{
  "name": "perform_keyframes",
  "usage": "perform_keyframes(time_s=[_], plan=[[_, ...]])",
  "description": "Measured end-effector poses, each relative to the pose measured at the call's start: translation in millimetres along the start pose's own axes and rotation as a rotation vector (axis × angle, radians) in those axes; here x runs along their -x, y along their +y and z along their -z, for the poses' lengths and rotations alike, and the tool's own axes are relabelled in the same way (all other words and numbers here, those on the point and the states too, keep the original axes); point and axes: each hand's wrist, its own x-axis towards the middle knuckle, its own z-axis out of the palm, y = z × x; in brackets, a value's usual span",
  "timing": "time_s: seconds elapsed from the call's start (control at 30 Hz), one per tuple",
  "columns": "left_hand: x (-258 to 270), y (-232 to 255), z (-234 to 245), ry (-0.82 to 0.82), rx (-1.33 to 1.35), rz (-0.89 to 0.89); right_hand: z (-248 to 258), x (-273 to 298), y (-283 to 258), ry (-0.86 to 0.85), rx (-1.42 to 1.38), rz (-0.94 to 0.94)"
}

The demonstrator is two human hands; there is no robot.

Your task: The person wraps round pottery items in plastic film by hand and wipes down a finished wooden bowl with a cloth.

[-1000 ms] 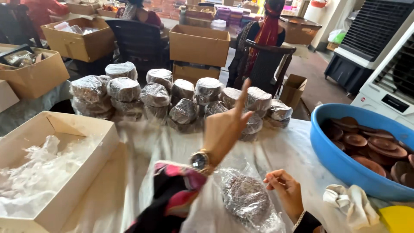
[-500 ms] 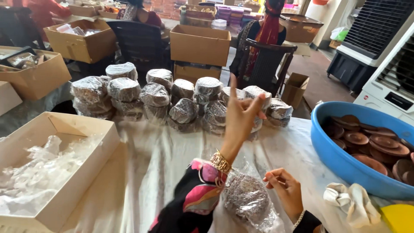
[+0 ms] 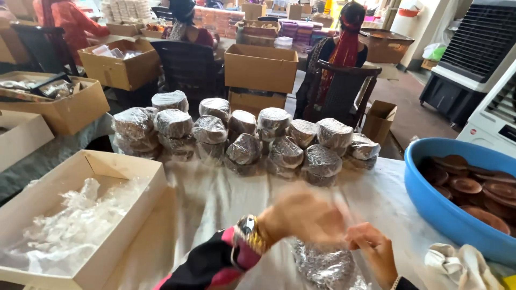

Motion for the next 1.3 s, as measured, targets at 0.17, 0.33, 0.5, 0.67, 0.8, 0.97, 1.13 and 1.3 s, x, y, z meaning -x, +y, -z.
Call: perform_keyframes(time_s=[0.17, 0.33, 0.5, 0.67, 0.8, 0.97, 1.13, 1.3], plan=[[4.5, 54.9, 33.4, -0.546, 0.022, -0.337, 0.0, 4.9, -4.6, -0.033, 0.007, -0.005], [83.9, 129.4, -10.3, -0.892, 0.261, -0.05, -4.8, 7.4, -10.1, -0.065, -0.017, -0.033], [118.9, 176.5, -76.3, -0.643, -0.041, -0.132, -5.5, 4.3, -10.7, -0.096, 0.051, 0.023], [60.0, 162.9, -46.2, -0.632, 0.422, 0.516, 0.9, 5.4, 2.6, -0.112, 0.032, 0.029], [25.7, 138.8, -26.0, -0.208, 0.695, 1.226, -2.2, 10.4, -19.5, -0.071, 0.044, -0.001], [36.5, 125.9, -37.0, -0.083, 0.747, 1.458, 4.2, 5.8, -15.7, -0.128, -0.005, 0.021], [32.0, 114.0, -23.7, -0.049, 0.76, 1.486, 4.8, 14.4, -26.1, -0.273, 0.019, 0.26], [57.5, 92.4, -22.8, -0.062, 1.011, 1.804, -11.2, 18.9, -49.5, -0.241, 0.333, 0.336]])
